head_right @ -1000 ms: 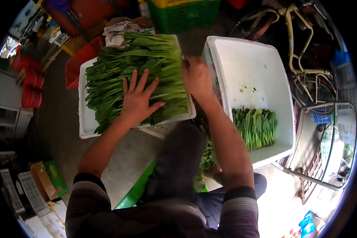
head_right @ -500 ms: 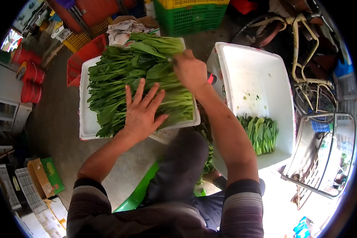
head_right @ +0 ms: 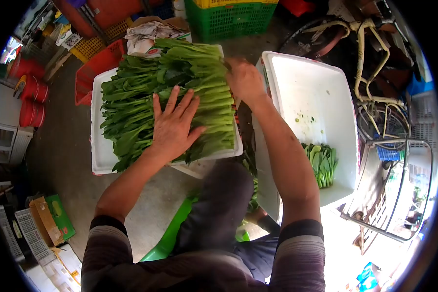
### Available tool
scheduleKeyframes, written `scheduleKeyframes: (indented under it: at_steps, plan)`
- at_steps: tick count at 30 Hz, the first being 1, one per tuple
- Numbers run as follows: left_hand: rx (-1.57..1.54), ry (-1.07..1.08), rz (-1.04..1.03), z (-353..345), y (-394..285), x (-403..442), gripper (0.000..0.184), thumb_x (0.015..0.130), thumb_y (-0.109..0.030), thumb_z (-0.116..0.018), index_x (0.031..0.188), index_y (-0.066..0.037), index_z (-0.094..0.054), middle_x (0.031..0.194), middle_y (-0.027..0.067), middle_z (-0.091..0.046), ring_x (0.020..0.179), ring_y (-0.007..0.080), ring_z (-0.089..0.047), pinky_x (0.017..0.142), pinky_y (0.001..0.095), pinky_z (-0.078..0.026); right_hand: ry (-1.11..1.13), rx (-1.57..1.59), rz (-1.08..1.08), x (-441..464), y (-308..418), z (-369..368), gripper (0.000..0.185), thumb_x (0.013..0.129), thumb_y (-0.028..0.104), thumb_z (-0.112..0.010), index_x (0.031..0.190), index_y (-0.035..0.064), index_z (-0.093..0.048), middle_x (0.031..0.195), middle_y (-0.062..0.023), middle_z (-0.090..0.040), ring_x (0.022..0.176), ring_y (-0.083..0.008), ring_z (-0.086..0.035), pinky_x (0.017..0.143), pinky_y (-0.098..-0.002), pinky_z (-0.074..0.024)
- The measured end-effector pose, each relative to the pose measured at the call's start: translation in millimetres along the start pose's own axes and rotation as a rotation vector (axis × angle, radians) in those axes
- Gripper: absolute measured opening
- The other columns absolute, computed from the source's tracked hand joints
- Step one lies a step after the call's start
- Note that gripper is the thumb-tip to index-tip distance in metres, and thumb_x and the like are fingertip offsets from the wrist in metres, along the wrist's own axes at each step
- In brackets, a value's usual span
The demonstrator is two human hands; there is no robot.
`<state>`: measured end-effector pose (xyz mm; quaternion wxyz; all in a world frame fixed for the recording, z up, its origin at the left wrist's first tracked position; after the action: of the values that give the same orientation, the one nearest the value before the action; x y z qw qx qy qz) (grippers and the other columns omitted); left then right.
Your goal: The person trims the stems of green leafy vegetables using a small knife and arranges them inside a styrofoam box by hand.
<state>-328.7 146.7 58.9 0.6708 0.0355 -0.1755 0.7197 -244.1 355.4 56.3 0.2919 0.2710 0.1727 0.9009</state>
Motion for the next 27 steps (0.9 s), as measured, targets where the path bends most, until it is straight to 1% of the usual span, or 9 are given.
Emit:
scheduleKeyframes:
  at_steps: [4,7,10,13,16,19,22,25,27]
  plan:
    - [-0.012,-0.038,-0.014,2.0,1.5,0.6,0.068,0.082,-0.037,-0.077,0.137,-0.004,-0.054,0.152,0.0139,-0.043,0.149,0.0388,-0.026,0.114,0.0751,-0.011,0.162,-0.038,-0.071,10.9,-9.7,-13.6,0.041,0.081,0.014,-0.066,0.118,-0.0011,-0.066,0.109,-0.0279,-0.066,0.102,-0.0477,-0.062,0.09,-0.047,-0.0508]
    - [-0.031,-0.064,-0.023,2.5,1.8,0.3,0.065,0.08,-0.034,-0.079,0.133,-0.004,-0.057,0.15,0.0147,-0.045,0.148,0.0391,-0.028,0.113,0.0757,-0.013,0.07,-0.005,0.009,12.5,-12.7,-10.8,0.036,0.084,0.013,-0.067,0.117,-0.0006,-0.065,0.094,-0.0208,-0.069,0.09,-0.0378,-0.067,0.083,-0.0416,-0.0523]
    - [-0.007,-0.032,-0.013,-1.7,4.8,-1.3,0.061,0.085,-0.038,-0.076,0.133,-0.005,-0.06,0.154,0.0132,-0.042,0.15,0.0381,-0.023,0.114,0.0748,-0.012,0.198,0.267,-0.196,10.0,-7.8,7.1,0.03,0.088,0.012,-0.068,0.115,0.0006,-0.065,0.085,-0.0099,-0.064,0.079,-0.0187,-0.062,0.073,-0.033,-0.0511]
    - [0.0,-0.011,-0.004,-4.9,6.0,-2.4,0.059,0.087,-0.041,-0.074,0.133,-0.006,-0.061,0.156,0.0122,-0.04,0.152,0.0372,-0.021,0.115,0.074,-0.011,0.133,0.281,-0.143,14.7,-2.9,23.8,0.025,0.091,0.012,-0.069,0.114,0.0032,-0.065,0.084,-0.0011,-0.058,0.077,-0.0076,-0.053,0.068,-0.0264,-0.0482]
    - [-0.001,-0.008,0.005,-4.2,5.4,-3.0,0.058,0.087,-0.041,-0.075,0.133,-0.007,-0.062,0.157,0.0119,-0.039,0.152,0.0366,-0.021,0.115,0.0733,-0.012,0.113,0.396,-0.159,21.9,2.7,32.9,0.023,0.093,0.014,-0.069,0.114,0.0057,-0.066,0.087,0.0013,-0.06,0.078,-0.0073,-0.055,0.068,-0.0252,-0.0492]
    - [-0.002,-0.013,0.0,-3.5,6.2,-4.2,0.058,0.086,-0.04,-0.075,0.132,-0.007,-0.062,0.156,0.0117,-0.04,0.152,0.036,-0.022,0.115,0.0727,-0.014,0.049,0.453,-0.165,27.7,13.7,47.7,0.025,0.089,0.015,-0.07,0.109,0.0008,-0.068,0.086,-0.0078,-0.066,0.075,-0.0159,-0.061,0.073,-0.0312,-0.0497]
    - [-0.005,-0.011,-0.004,-3.8,7.2,-4.6,0.058,0.086,-0.041,-0.075,0.132,-0.008,-0.062,0.155,0.0116,-0.041,0.151,0.0359,-0.025,0.115,0.0723,-0.016,0.014,0.531,-0.197,32.0,13.8,59.1,0.023,0.091,0.018,-0.07,0.108,0.0031,-0.069,0.084,-0.0018,-0.064,0.071,-0.0095,-0.058,0.069,-0.0278,-0.0507]
    - [-0.006,-0.014,-0.007,-4.9,10.0,-3.3,0.058,0.086,-0.041,-0.075,0.133,-0.009,-0.061,0.153,0.0118,-0.044,0.149,0.0362,-0.028,0.115,0.0716,-0.017,-0.078,0.694,-0.372,32.1,13.5,79.3,0.024,0.093,0.022,-0.071,0.109,0.0038,-0.068,0.083,-0.0007,-0.062,0.066,-0.0074,-0.055,0.066,-0.0277,-0.0532]
    - [-0.008,-0.018,-0.013,-5.6,11.0,-2.9,0.059,0.086,-0.041,-0.075,0.133,-0.01,-0.061,0.152,0.0119,-0.045,0.148,0.0363,-0.03,0.115,0.071,-0.018,-0.017,0.961,-0.427,30.4,-0.4,60.5,0.031,0.095,0.028,-0.072,0.1,-0.0016,-0.064,0.078,-0.0027,-0.059,0.055,-0.0096,-0.05,0.061,-0.0307,-0.0556]
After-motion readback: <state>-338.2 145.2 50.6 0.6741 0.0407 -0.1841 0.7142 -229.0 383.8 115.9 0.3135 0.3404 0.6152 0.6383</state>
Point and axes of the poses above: each hand's wrist, its own x-axis towards the middle knuckle, its own z-axis out of the back of the hand, y = z × x, the point moved 7 cm from there along x, towards the middle knuckle
